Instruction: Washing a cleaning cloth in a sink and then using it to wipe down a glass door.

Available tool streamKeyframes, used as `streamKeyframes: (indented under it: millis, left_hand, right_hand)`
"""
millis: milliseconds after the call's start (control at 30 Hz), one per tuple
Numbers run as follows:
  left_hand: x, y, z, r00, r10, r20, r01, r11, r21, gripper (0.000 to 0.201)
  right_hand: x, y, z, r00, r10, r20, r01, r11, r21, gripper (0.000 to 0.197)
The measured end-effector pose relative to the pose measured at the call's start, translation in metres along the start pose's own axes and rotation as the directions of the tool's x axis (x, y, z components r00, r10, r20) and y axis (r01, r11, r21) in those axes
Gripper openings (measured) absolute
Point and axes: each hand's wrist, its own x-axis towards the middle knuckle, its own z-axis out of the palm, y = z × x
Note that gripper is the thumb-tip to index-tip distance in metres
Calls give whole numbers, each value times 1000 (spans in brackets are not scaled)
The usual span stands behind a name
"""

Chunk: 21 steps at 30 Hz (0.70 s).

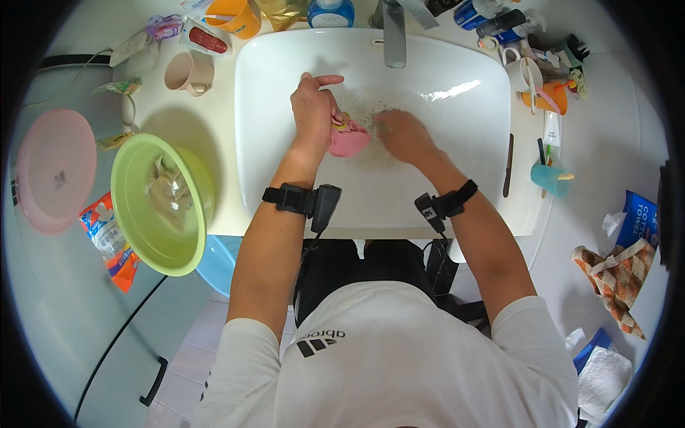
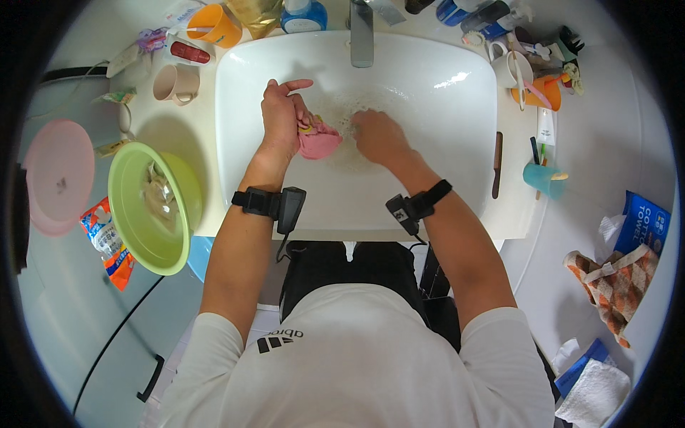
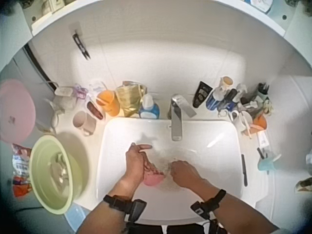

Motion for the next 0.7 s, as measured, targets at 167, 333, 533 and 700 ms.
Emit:
streamKeyframes:
  millis: [167, 333, 533, 700]
  left_hand:
    - [5, 0, -2, 999, -6, -33, 6, 1000, -5, 67]
    - [11, -1, -1, 1000, 3, -28, -3, 1000, 10, 67]
    - [14, 0, 0, 1000, 13, -25, -13, 1000, 3, 68]
    - [16, 0, -3, 1000, -13, -7, 13, 1000, 1, 67]
  right_hand:
    - [16, 3, -59, 930, 133, -343, -6, 937, 348, 22]
    - [33, 8, -83, 862, 140, -487, 116, 881, 459, 20]
    - [49, 2, -113, 763, 232, -603, 352, 632, 690, 29]
    - [55, -5, -126, 835, 291, -467, 295, 480, 826, 22]
